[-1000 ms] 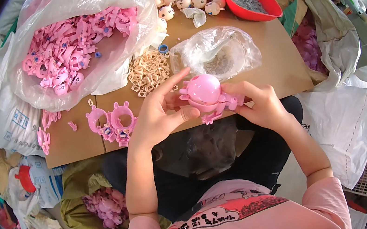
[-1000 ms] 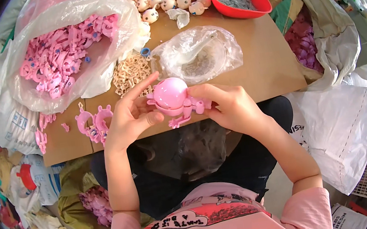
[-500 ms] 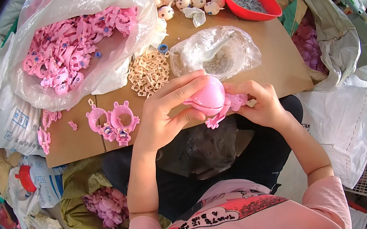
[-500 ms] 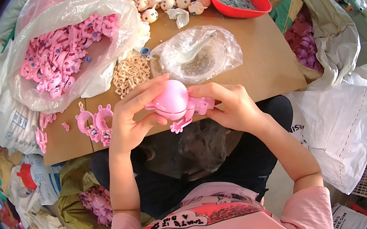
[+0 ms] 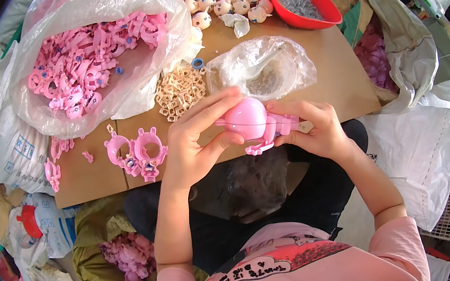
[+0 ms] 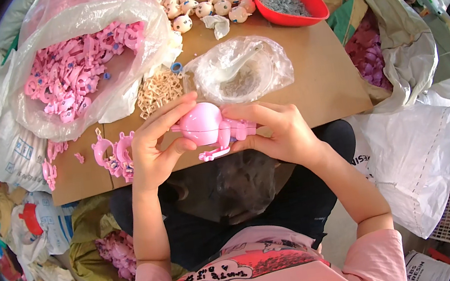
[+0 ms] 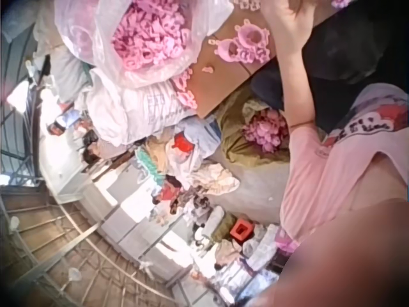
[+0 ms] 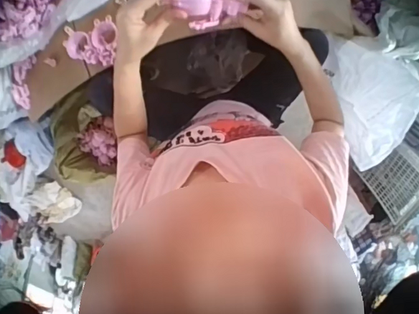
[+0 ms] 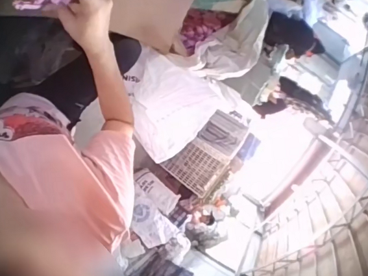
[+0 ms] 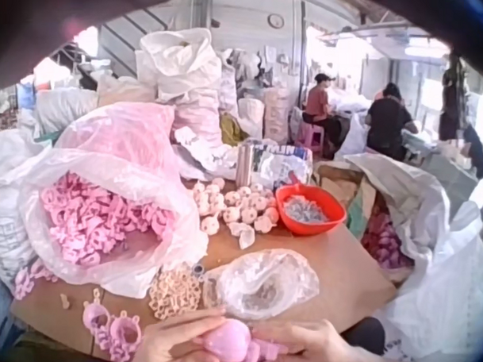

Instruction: The recorder is assembling small pink plastic doll accessories and fitting heads onto doll bodies.

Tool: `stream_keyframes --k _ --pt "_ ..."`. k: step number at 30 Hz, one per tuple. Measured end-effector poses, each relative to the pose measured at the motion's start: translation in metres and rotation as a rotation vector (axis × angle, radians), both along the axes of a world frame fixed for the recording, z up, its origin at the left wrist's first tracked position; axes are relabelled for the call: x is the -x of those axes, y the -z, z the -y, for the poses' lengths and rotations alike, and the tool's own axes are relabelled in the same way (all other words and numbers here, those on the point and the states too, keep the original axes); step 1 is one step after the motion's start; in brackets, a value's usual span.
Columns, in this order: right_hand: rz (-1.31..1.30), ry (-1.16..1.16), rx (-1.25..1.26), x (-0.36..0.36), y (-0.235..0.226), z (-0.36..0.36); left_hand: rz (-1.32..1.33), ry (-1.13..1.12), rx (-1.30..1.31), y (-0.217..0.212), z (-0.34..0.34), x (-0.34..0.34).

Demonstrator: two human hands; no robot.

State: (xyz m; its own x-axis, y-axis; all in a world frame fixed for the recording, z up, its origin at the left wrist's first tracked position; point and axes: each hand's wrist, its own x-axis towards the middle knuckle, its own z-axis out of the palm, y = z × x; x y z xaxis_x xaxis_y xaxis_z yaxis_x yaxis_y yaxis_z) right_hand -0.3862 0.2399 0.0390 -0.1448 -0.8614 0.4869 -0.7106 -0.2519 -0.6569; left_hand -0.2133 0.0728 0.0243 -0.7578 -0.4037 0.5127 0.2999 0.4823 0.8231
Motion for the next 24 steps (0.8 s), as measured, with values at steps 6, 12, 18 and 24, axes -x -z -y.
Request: stream_keyframes --k 6,12,18,24 --pt "0.05 0.054 0.011 -0.006 -0.005 -0.005 0.148 0.028 -0.007 -0.012 -0.005 -0.008" --pt "0.049 0.062 -0.016 -0.007 -0.011 -0.008 0.029 0.006 -0.035 -0.005 -0.006 -0.004" --pt "0.053 0.033 -0.058 -0.01 -0.022 -0.009 0.024 0.024 -0.109 -0.005 -0.007 -0.007" --pt "-0.029 0.024 0.026 -0.01 -0.022 -0.01 -0.02 -0.015 -0.033 -0.008 -0.012 -0.008"
